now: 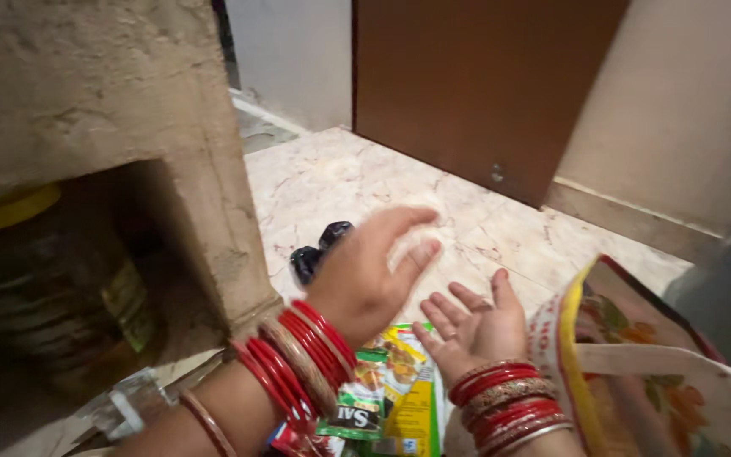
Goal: The person sits on the floor and packs various grocery items into a reusable shopping bag. They handle multiple packaged food items, including biscuits, snacks, and a box, placing them one by one into the bag.
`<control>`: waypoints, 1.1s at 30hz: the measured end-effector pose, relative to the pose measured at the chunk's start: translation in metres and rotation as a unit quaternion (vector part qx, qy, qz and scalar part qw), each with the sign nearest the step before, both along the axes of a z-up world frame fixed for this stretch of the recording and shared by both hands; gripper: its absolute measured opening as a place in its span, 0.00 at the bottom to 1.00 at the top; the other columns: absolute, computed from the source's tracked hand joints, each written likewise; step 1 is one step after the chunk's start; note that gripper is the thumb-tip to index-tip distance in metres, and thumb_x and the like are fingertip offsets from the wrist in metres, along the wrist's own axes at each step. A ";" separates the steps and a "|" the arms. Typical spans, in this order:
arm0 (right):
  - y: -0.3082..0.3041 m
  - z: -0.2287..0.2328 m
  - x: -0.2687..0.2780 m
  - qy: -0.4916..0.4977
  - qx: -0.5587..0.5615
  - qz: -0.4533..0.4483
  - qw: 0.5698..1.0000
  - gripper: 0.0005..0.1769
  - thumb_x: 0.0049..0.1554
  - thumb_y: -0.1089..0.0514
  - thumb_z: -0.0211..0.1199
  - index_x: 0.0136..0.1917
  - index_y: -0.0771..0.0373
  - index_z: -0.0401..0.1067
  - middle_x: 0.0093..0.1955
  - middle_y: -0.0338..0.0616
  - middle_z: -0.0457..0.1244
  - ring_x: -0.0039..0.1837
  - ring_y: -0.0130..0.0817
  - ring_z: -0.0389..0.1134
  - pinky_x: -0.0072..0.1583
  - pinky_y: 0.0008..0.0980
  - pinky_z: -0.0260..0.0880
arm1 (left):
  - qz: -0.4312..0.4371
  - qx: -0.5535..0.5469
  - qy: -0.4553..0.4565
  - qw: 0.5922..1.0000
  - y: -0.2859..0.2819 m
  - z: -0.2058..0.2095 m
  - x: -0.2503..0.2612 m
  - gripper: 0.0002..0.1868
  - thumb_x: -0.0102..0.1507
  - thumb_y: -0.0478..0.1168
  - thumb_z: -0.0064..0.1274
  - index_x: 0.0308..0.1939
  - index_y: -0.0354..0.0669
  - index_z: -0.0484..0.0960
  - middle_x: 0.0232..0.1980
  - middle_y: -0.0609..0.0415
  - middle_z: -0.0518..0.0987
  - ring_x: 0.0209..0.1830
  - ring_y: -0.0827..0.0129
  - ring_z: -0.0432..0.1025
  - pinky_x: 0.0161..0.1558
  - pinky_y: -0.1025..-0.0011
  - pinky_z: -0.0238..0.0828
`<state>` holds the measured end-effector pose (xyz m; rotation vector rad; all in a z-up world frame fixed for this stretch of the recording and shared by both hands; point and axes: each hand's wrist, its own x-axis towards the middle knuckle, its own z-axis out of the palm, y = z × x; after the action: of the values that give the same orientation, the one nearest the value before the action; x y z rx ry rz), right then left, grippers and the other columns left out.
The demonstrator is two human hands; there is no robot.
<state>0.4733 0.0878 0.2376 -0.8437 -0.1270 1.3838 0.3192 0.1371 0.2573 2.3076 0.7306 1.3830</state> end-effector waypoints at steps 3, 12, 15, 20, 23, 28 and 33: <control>-0.015 0.019 -0.006 0.149 0.120 0.111 0.975 0.59 0.59 0.21 0.42 0.78 0.76 0.46 0.79 0.73 0.46 0.81 0.62 0.50 0.75 0.60 0.50 | -0.101 -0.174 0.029 0.979 -0.003 -0.049 0.012 0.24 0.71 0.49 0.40 0.62 0.35 0.76 0.61 0.36 0.78 0.61 0.48 0.73 0.60 0.56 0.70; -0.017 0.046 -0.017 -0.326 0.266 0.065 0.905 0.50 0.64 0.24 0.36 0.86 0.58 0.43 0.88 0.54 0.41 0.85 0.47 0.43 0.76 0.51 0.38 | 0.159 -0.390 0.099 0.902 0.051 -0.085 -0.023 0.38 0.67 0.65 0.37 0.71 0.42 0.69 0.70 0.41 0.74 0.68 0.51 0.70 0.68 0.55 0.65; -0.018 0.017 -0.029 -0.450 0.320 0.074 0.831 0.50 0.62 0.28 0.38 0.85 0.61 0.37 0.86 0.56 0.41 0.87 0.45 0.42 0.81 0.44 0.39 | 0.013 -0.609 -0.135 0.782 0.017 -0.038 0.014 0.42 0.64 0.69 0.34 0.73 0.46 0.67 0.72 0.47 0.72 0.67 0.51 0.69 0.63 0.46 0.66; -0.009 -0.016 -0.016 -0.546 0.219 0.092 0.803 0.49 0.62 0.28 0.33 0.83 0.62 0.33 0.88 0.51 0.34 0.87 0.43 0.32 0.81 0.41 0.32 | -0.141 -0.577 -0.280 0.754 -0.030 0.054 0.032 0.45 0.66 0.71 0.31 0.74 0.40 0.59 0.75 0.39 0.66 0.74 0.54 0.63 0.69 0.51 0.59; -0.007 -0.009 -0.005 -0.385 0.074 0.128 0.911 0.52 0.58 0.22 0.38 0.83 0.54 0.38 0.86 0.49 0.39 0.85 0.43 0.40 0.79 0.48 0.38 | -0.126 -0.371 -0.256 0.884 -0.031 0.082 0.022 0.43 0.69 0.68 0.32 0.77 0.40 0.61 0.78 0.42 0.64 0.76 0.55 0.60 0.68 0.51 0.55; -0.029 0.027 -0.013 -0.020 0.075 0.150 0.986 0.60 0.57 0.17 0.38 0.82 0.65 0.42 0.83 0.62 0.43 0.84 0.53 0.44 0.78 0.62 0.42 | -0.012 -0.092 0.005 0.996 -0.039 0.032 0.018 0.41 0.70 0.63 0.34 0.75 0.34 0.62 0.73 0.36 0.68 0.76 0.52 0.62 0.74 0.62 0.55; -0.050 0.067 -0.019 -0.043 0.111 0.126 0.985 0.57 0.57 0.18 0.39 0.83 0.61 0.51 0.82 0.55 0.49 0.81 0.54 0.52 0.74 0.64 0.49 | 0.086 -0.216 0.282 0.931 -0.014 0.005 -0.009 0.34 0.72 0.62 0.36 0.73 0.41 0.64 0.77 0.38 0.58 0.77 0.50 0.56 0.72 0.57 0.53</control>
<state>0.4545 0.0376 0.3042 -0.7172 -0.4609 1.5355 0.3104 0.1227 0.2621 2.3066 1.2835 0.5094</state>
